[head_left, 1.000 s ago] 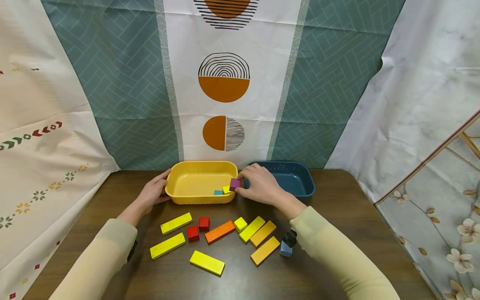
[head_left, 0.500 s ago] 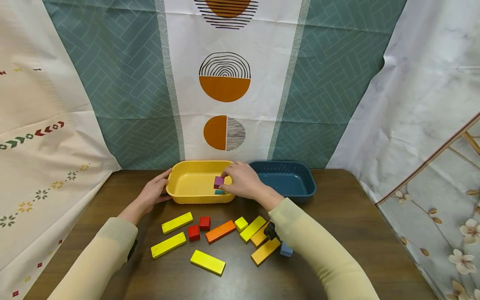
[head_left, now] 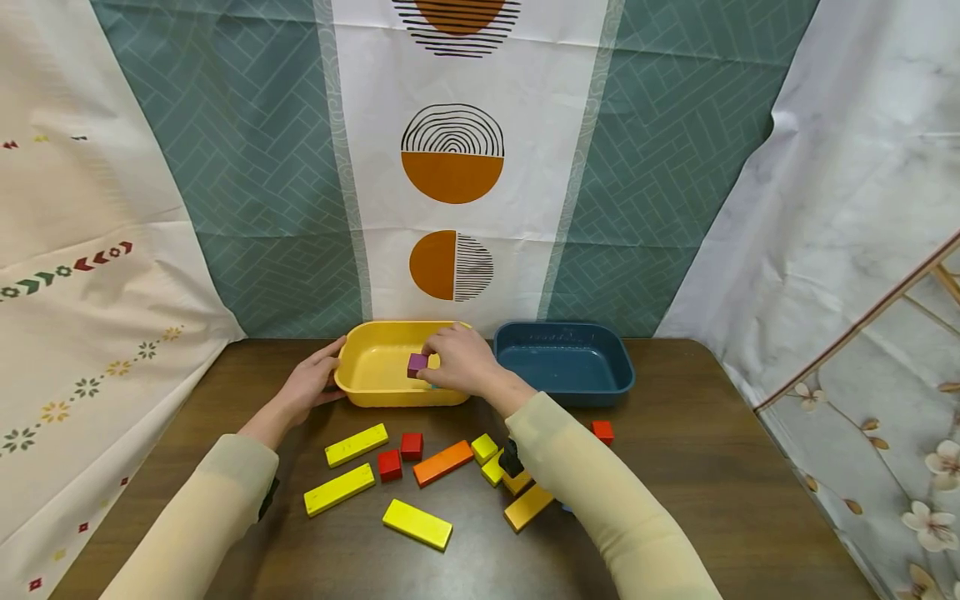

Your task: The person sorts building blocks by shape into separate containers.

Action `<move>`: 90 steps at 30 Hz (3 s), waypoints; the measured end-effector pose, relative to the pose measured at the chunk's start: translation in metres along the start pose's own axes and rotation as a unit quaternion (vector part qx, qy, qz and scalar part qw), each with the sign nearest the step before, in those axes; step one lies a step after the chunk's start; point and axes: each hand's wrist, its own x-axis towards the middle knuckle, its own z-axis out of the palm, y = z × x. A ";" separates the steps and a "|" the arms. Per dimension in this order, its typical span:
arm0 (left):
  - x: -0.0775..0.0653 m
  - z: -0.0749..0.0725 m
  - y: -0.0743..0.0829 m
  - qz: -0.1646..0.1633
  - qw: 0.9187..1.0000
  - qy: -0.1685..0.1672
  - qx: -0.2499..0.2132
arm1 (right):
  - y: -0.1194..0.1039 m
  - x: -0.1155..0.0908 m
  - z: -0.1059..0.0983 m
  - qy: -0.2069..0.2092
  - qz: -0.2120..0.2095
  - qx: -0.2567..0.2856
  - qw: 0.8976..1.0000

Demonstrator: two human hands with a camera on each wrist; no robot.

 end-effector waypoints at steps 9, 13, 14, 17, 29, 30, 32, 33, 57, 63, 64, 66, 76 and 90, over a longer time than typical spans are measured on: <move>0.001 0.000 0.000 0.001 1.000 0.005 0.003 | -0.006 0.004 0.002 -0.010 0.019 0.016 1.000; 0.001 0.001 0.000 0.004 1.000 0.002 0.004 | -0.003 0.000 -0.002 -0.002 0.019 0.020 1.000; 0.001 0.001 0.000 0.004 1.000 0.002 0.003 | -0.002 -0.001 -0.003 0.002 0.016 0.022 1.000; 0.000 0.002 0.001 0.007 1.000 -0.002 0.003 | 0.002 -0.005 -0.007 0.015 0.007 0.026 1.000; -0.001 0.000 -0.001 0.006 1.000 -0.001 0.007 | 0.012 -0.025 -0.030 0.041 -0.015 0.034 0.998; -0.001 0.000 -0.001 0.006 1.000 -0.001 0.006 | 0.013 -0.027 -0.032 0.043 -0.015 0.034 0.998; -0.001 0.000 -0.001 0.007 1.000 -0.002 0.006 | 0.014 -0.030 -0.036 0.046 -0.016 0.036 0.998; -0.001 0.000 -0.001 0.007 1.000 -0.001 0.006 | 0.014 -0.032 -0.038 0.048 -0.015 0.036 0.998; -0.001 0.001 -0.001 0.007 1.000 -0.002 0.008 | 0.049 -0.088 -0.069 0.088 -0.017 0.043 0.995; -0.002 0.001 -0.001 0.009 1.000 -0.002 0.009 | 0.060 -0.104 -0.070 0.084 0.002 0.050 0.995; -0.002 0.001 -0.001 0.010 1.000 -0.002 0.010 | 0.061 -0.107 -0.070 0.082 0.005 0.051 0.995; -0.002 0.001 0.000 0.010 1.000 -0.002 0.009 | 0.063 -0.113 -0.070 0.078 0.010 0.051 0.996; -0.001 0.002 0.000 0.009 1.000 -0.005 0.008 | 0.074 -0.150 -0.061 0.074 0.008 0.035 0.997; 0.001 0.000 -0.004 0.008 1.000 -0.005 0.009 | 0.086 -0.199 -0.054 0.079 -0.021 0.008 0.997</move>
